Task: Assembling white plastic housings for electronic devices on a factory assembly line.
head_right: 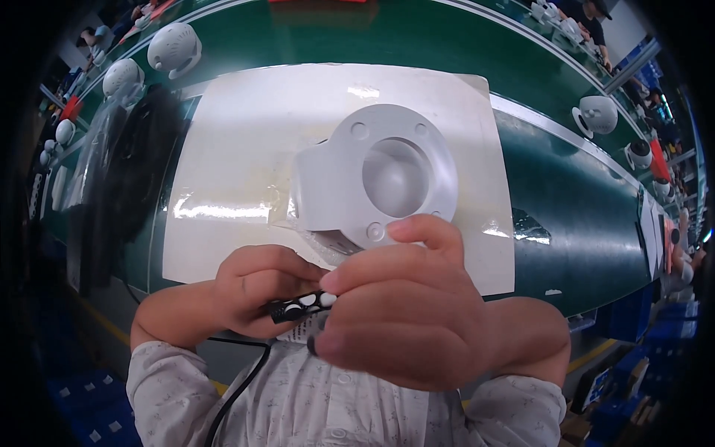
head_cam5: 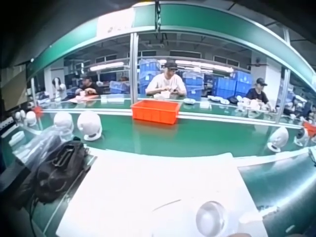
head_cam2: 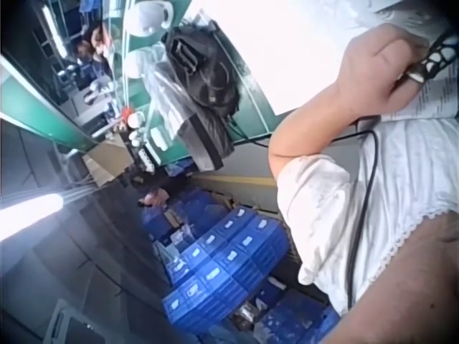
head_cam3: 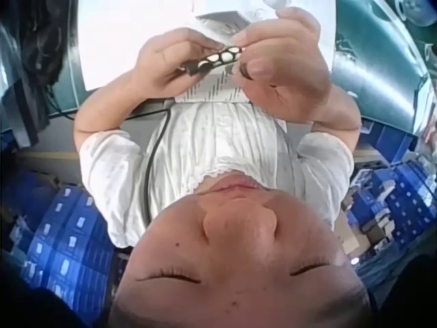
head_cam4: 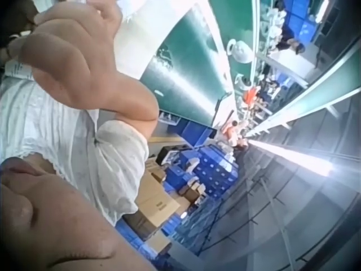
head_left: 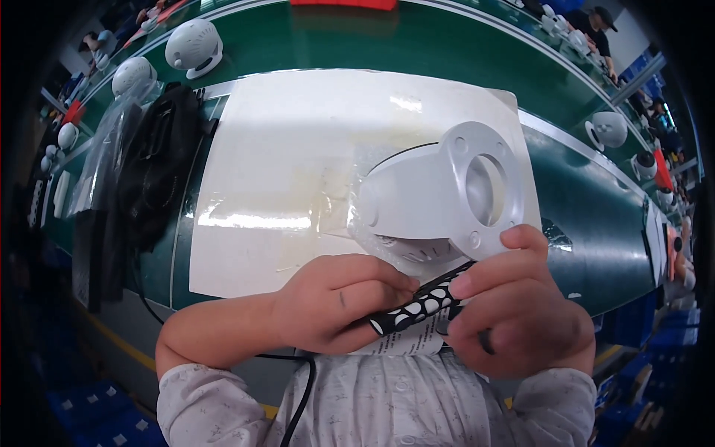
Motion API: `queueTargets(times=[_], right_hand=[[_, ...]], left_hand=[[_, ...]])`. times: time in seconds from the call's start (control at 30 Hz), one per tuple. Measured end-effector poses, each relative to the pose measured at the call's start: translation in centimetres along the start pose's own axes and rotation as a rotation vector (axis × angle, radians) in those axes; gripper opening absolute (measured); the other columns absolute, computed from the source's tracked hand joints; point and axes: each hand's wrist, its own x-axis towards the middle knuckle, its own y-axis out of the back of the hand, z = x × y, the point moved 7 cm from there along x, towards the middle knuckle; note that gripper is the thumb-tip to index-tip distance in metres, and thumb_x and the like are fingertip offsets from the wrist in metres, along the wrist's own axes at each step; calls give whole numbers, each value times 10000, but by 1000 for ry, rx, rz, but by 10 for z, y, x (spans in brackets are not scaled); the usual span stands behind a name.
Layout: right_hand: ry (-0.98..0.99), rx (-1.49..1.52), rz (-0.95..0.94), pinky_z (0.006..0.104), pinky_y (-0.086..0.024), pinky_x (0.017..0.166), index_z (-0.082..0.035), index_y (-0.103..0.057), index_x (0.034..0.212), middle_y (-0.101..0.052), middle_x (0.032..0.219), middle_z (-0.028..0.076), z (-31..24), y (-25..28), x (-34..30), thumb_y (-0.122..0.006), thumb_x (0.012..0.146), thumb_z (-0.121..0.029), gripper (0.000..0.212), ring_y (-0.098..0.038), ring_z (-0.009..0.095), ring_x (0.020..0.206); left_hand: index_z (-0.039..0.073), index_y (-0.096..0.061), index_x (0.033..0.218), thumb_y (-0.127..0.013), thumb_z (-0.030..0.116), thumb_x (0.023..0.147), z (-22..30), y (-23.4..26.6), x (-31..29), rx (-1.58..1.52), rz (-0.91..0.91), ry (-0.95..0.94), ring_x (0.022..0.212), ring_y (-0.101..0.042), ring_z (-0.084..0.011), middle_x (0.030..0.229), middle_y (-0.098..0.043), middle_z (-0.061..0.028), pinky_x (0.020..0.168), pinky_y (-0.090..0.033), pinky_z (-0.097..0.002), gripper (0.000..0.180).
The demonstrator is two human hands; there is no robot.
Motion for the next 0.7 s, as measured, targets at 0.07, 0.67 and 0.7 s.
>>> queueTargets(times=[0.07,0.67,0.7], right_hand=[[92,64,54,318,-359,716,-98,-588,914,-541,773,11,3,-9,0,-656,627,-16,306,-542,164,752],[-51,274,487,250,-426,717,-54,-300,1224,-465,927,68,106,58,14,-498,722,110,565,-487,121,796],[-188,426,446,248,-421,732,-65,-275,1244,-454,948,68,119,53,15,-499,720,108,596,-478,114,801]], left_hand=[[-3,-542,823,-572,35,652,-2,0,-1,2,10,16,747,-590,-242,913,-565,-116,615,-487,-294,177],[0,-587,765,-598,55,666,-15,-1,7,113,195,-58,651,-597,-209,1209,-415,-247,567,-491,-238,114],[12,-599,765,-604,59,649,-17,0,4,139,184,-49,616,-585,-186,1199,-441,-227,532,-474,-229,126]])
